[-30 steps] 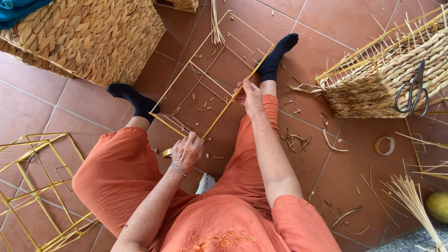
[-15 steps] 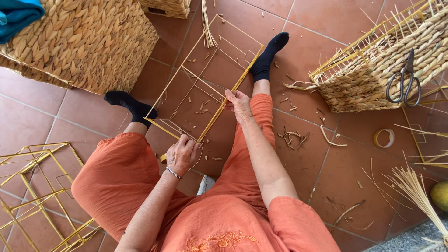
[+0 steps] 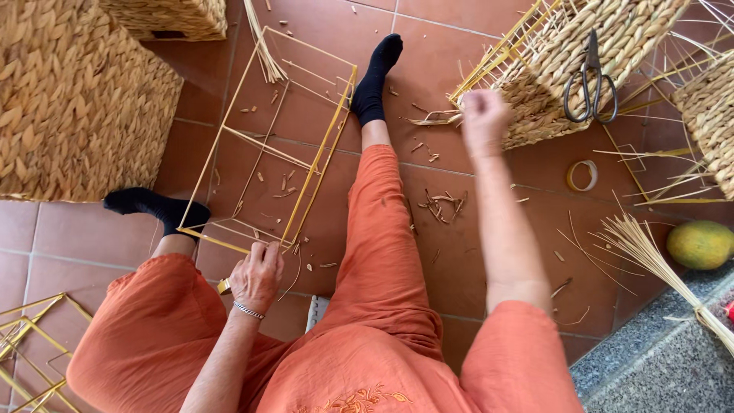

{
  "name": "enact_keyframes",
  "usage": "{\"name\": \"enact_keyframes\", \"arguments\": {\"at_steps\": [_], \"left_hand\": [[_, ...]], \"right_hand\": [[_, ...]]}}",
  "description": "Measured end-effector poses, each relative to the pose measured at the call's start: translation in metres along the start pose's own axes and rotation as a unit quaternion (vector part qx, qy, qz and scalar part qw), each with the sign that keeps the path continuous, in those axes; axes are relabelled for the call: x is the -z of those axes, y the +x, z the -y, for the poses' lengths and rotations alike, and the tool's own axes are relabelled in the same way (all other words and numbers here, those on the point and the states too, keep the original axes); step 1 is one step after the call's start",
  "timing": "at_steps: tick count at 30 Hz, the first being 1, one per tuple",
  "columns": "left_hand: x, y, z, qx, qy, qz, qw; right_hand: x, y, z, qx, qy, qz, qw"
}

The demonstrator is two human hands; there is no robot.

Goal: The person sits on the tiled floor assembling bamboo basket frames. They hold a rectangular bamboo frame across their lap, fit and press thin bamboo strips along the frame edges, and use adhesive tape to secure the strips in place, working on one frame at a time.

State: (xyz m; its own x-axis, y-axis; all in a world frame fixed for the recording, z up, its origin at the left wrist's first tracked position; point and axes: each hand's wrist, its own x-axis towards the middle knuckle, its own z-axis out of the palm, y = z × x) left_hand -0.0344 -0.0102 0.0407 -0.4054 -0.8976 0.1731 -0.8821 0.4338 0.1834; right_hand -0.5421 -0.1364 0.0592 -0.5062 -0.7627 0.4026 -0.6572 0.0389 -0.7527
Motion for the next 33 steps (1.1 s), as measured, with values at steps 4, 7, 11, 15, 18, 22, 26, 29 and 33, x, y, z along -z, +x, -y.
{"name": "enact_keyframes", "arguments": {"at_steps": [4,7,11,15,18,22,26,29,33], "left_hand": [[0.005,-0.005,-0.001,0.036,-0.041,0.017,0.998],[0.003,-0.005,-0.002,0.067,-0.048,0.033,0.996],[0.001,-0.004,-0.002,0.095,-0.053,0.039,0.993],[0.004,-0.004,-0.005,0.132,-0.072,0.047,0.988],[0.009,-0.006,-0.009,0.144,-0.115,0.032,0.982],[0.004,-0.015,-0.009,0.193,-0.175,0.021,0.965],[-0.012,-0.027,0.005,0.281,-0.338,-0.063,0.896],[-0.022,-0.025,0.015,0.371,-0.408,-0.041,0.833],[-0.022,-0.015,0.034,0.457,-0.466,0.076,0.754]], "right_hand": [[0.096,0.049,-0.054,0.055,-0.203,-0.137,0.968],[0.133,0.065,-0.074,-0.021,-0.323,-0.125,0.938],[0.144,0.064,-0.080,-0.160,-0.372,-0.021,0.914],[0.138,0.061,-0.073,-0.107,-0.434,-0.009,0.895],[0.142,0.074,-0.069,-0.157,-0.418,0.063,0.893],[0.137,0.083,-0.075,-0.034,-0.398,0.046,0.916],[0.114,0.070,-0.079,-0.217,-0.172,0.046,0.960],[0.110,0.054,-0.068,-0.387,0.192,0.095,0.897],[0.091,-0.022,-0.006,-0.278,0.435,0.256,0.817]]}}
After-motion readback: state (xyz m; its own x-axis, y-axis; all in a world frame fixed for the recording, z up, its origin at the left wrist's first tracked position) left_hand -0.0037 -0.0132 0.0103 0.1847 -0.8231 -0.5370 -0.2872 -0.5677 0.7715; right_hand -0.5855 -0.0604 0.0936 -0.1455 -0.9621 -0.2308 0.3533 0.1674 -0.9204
